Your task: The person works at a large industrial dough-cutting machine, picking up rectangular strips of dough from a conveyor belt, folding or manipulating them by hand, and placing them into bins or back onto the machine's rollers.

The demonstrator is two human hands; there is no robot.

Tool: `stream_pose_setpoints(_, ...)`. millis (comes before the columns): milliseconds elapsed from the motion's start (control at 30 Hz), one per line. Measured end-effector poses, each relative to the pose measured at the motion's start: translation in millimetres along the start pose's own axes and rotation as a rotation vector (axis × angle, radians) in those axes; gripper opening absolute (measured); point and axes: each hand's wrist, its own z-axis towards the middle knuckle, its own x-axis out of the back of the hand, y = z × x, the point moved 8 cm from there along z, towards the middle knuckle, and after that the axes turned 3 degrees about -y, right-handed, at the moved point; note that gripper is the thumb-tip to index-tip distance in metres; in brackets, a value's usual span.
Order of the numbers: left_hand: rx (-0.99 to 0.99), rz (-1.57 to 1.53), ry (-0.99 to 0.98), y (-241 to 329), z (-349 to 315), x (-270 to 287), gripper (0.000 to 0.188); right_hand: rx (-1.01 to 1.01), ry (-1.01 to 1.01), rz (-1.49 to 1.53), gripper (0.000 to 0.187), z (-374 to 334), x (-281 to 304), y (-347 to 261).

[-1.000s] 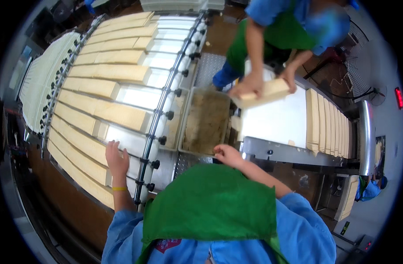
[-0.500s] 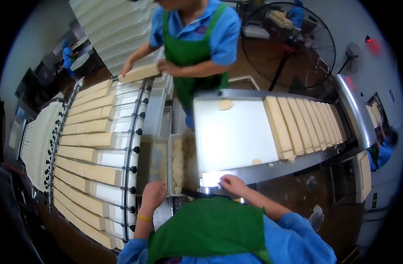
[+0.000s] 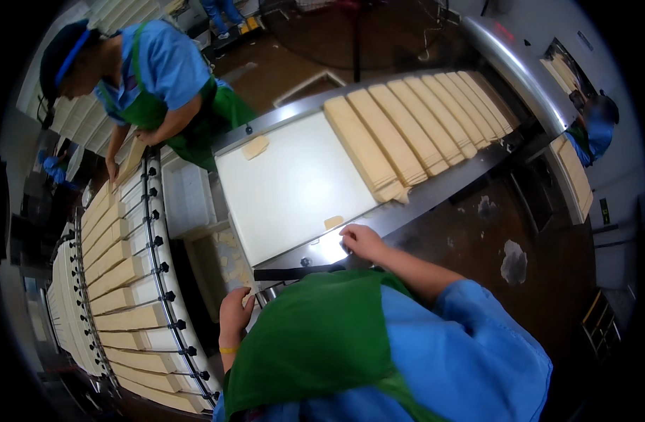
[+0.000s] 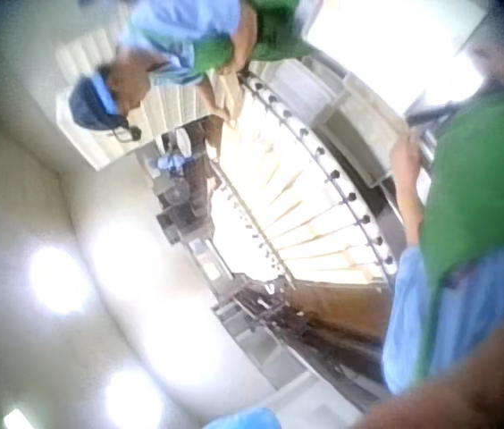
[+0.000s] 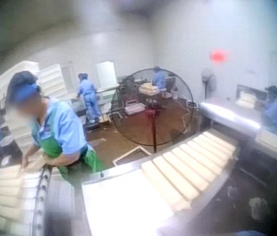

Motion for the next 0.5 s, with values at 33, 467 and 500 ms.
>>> stream_pose_setpoints(33, 0.004, 0.002, -0.007, 1, 2, -1, 0.028, -0.019, 0.042, 0.058, 0.021, 0, 9, 4)
stream_pose_setpoints(467, 0.061, 0.079, -0.1, 19, 48, 8, 0.024, -0.185, 0.708, 0.569, 0.053, 11, 110, 45)
stream_pose_setpoints(500, 0.054, 0.069, -0.115, 22, 55, 8, 0.024, -0.201, 0.714, 0.601, 0.055, 18, 110, 56)
